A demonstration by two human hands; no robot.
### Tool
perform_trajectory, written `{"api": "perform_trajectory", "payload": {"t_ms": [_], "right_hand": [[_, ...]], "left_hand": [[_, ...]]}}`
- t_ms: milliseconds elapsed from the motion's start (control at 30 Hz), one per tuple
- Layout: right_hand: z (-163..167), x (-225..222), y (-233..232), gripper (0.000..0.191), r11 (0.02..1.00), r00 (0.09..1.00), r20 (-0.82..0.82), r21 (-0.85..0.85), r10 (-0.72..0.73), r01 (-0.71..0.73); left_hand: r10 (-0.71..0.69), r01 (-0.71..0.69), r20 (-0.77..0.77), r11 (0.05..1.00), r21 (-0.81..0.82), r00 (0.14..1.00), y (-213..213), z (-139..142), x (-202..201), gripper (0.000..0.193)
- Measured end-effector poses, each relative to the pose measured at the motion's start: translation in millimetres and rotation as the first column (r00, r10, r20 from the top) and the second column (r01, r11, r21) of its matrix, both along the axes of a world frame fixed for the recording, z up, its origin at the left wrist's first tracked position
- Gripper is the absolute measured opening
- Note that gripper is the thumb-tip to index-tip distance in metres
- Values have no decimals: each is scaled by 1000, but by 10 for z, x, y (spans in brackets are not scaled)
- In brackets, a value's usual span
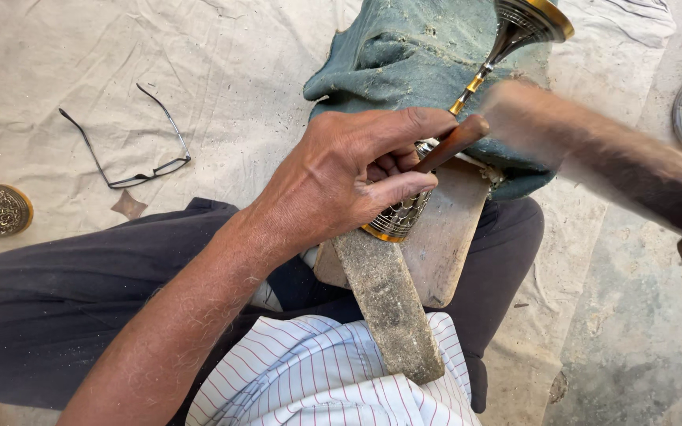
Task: The person sits cross-legged holding an engraved brass vessel against a stone anvil on their lap. They position a small punch on the vessel's surface with one hand and strike it repeatedly with a wooden mallet held in the other hand, repositioning the punch around the decorated band to work the metal surface.
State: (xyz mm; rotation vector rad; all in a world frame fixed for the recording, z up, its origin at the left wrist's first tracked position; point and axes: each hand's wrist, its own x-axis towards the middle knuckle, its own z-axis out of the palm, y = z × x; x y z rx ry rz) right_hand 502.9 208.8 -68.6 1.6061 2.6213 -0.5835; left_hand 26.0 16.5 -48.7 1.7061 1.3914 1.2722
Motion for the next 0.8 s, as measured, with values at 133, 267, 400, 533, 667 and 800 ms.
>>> {"api": "perform_trajectory", "payload": {"t_ms": [133,267,400,533,667,800], "right_hand": [[29,-18,-29,37,1000,1000,22,16,-7,7],[65,-75,-110,36,1000,999,54,23,7,-8],[153,-103,-245,36,999,997,81,39,-7,4],[197,-146,-329,35,999,996,93,38,-6,3],[213,-201,-353,35,999,996,90,38,-10,7],[295,-309,-446,35,999,996,88,31,-18,15]], "left_hand": [[-5,5,-18,1000,23,1000,-20,-7,-24,55],[-18,19,-17,999,41,1000,-13,-38,-43,55],[-24,25,-40,999,28,999,-4,-62,-39,56],[-14,15,-12,999,45,1000,-28,-70,-40,56],[-3,3,-10,1000,0,1000,-34,-48,-35,58],[5,-2,-37,995,96,999,-57,24,7,55]]}}
